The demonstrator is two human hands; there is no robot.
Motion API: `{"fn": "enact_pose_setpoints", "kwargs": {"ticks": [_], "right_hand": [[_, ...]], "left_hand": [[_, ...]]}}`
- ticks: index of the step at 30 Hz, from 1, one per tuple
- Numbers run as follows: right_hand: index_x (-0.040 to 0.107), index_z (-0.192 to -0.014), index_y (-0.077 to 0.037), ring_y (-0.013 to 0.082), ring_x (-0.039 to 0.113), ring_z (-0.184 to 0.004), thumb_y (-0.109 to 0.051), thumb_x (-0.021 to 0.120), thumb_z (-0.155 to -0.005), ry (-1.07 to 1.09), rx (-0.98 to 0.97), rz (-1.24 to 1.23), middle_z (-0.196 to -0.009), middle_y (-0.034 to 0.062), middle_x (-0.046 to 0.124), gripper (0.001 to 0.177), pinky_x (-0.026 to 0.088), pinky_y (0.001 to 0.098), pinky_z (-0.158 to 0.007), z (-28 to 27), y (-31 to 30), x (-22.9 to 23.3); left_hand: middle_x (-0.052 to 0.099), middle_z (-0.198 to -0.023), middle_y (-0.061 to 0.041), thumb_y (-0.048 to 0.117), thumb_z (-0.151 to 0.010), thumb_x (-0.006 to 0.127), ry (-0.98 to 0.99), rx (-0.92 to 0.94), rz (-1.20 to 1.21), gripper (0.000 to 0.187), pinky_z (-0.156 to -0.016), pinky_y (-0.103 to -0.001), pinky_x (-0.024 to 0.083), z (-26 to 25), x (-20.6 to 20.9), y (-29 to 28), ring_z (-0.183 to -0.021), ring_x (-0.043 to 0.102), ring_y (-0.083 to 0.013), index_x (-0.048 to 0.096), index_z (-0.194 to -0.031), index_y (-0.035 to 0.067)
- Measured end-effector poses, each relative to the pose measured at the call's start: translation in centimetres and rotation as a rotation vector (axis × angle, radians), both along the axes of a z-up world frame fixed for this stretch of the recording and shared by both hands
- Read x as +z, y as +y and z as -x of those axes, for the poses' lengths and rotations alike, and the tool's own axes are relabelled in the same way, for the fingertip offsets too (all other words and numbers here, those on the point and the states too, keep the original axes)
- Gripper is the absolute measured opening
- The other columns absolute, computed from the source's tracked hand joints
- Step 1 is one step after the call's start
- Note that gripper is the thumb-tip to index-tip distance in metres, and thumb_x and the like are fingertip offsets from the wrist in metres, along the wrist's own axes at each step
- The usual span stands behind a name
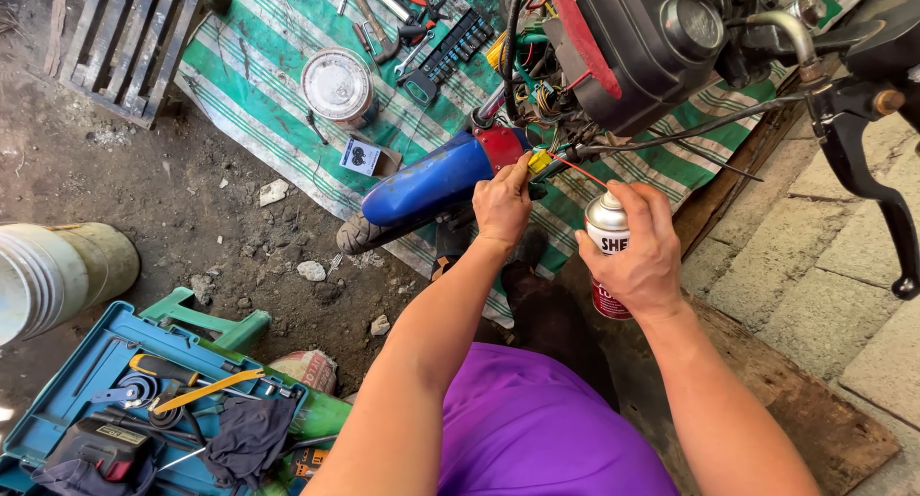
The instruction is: The person sprays lubricant onto a yellow electrical connector on a motorcycle, then disconnects and reconnects the connector. The person handles a spray can and the motorcycle's wiring harness.
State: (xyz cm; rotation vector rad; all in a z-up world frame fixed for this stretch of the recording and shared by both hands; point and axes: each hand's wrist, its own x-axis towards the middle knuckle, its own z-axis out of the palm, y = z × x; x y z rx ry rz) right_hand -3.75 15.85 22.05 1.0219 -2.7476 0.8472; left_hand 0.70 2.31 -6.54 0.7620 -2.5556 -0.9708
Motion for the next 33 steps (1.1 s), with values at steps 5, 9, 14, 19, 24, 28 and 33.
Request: {"fn": "enact_pose_setpoints", "kwargs": {"ticks": [5, 9, 14, 19, 24, 28, 33], "right_hand": [[0.071, -0.145, -0.003, 0.0429, 0.074, -0.116, -0.014, 0.098, -0.078, -0.009, -0.007, -0.003, -0.130, 0.0173, 0.063, 0.073, 0.064, 0.0543, -0.094, 0.0, 0.1, 0.0], [0.070, -0.145, -0.003, 0.0428, 0.074, -0.116, -0.015, 0.098, -0.077, -0.006, -0.014, -0.012, -0.130, 0.0170, 0.063, 0.075, 0.065, 0.0543, -0.094, -0.1, 0.3, -0.1], [0.070, -0.145, -0.002, 0.0433, 0.074, -0.116, -0.015, 0.098, -0.076, -0.034, -0.022, 0.007, -0.130, 0.0178, 0.064, 0.076, 0.064, 0.0545, -0.095, -0.5, 0.9, 0.2], [0.070, -0.146, -0.001, 0.0430, 0.074, -0.115, -0.015, 0.099, -0.076, -0.044, -0.042, 0.019, -0.130, 0.0175, 0.064, 0.077, 0.063, 0.0537, -0.095, -0.9, 1.4, 0.6], [0.069, -0.146, -0.001, 0.0423, 0.074, -0.115, -0.015, 0.099, -0.075, -0.041, -0.052, 0.021, -0.129, 0.0179, 0.065, 0.078, 0.064, 0.0538, -0.094, -1.5, 1.8, 0.0], [0.069, -0.146, -0.001, 0.0423, 0.074, -0.116, -0.015, 0.099, -0.077, -0.041, -0.056, 0.039, -0.130, 0.0181, 0.065, 0.076, 0.063, 0.0532, -0.094, -1.6, 1.8, 0.3], [0.067, -0.145, 0.001, 0.0440, 0.073, -0.120, -0.016, 0.099, -0.079, -0.031, -0.053, 0.061, -0.137, 0.0207, 0.065, 0.076, 0.062, 0.0534, -0.098, -2.2, 2.4, 0.9]], "left_hand": [[0.078, -0.112, 0.014, 0.039, -0.110, 0.062, -0.001, -0.001, 0.004, 0.041, -0.094, -0.036, 0.060, 0.0, 0.2, -0.1, -0.094, 0.079, -0.0198, 0.068, -0.150, 0.046], [0.079, -0.111, 0.013, 0.038, -0.110, 0.063, 0.010, -0.008, -0.011, 0.040, -0.095, -0.037, 0.060, 0.1, 0.4, -0.2, -0.095, 0.079, -0.0201, 0.069, -0.149, 0.045], [0.078, -0.111, 0.018, 0.041, -0.110, 0.065, 0.009, -0.027, -0.091, 0.037, -0.099, -0.033, 0.056, 0.0, -0.8, -0.1, -0.100, 0.079, -0.0134, 0.070, -0.146, 0.046], [0.084, -0.105, 0.000, 0.031, -0.110, 0.072, 0.060, -0.061, -0.513, 0.026, -0.092, -0.041, 0.062, 0.3, 2.9, -1.6, -0.102, 0.082, -0.0320, 0.080, -0.135, 0.027], [0.085, -0.095, -0.001, 0.042, -0.108, 0.072, -0.082, -0.089, -0.744, 0.023, -0.087, -0.045, 0.063, -0.3, 4.3, -2.6, -0.103, 0.082, -0.0327, 0.082, -0.128, 0.034], [0.085, -0.087, 0.005, 0.046, -0.105, 0.075, -0.114, -0.073, -0.770, 0.021, -0.083, -0.042, 0.063, -1.1, 6.2, -2.9, -0.098, 0.083, -0.0272, 0.084, -0.123, 0.039], [0.086, -0.099, -0.013, 0.026, -0.090, 0.093, -0.027, -0.064, -0.882, 0.044, -0.088, -0.045, 0.064, -2.4, 10.3, -3.8, -0.103, 0.083, -0.0338, 0.080, -0.130, 0.014]]}}
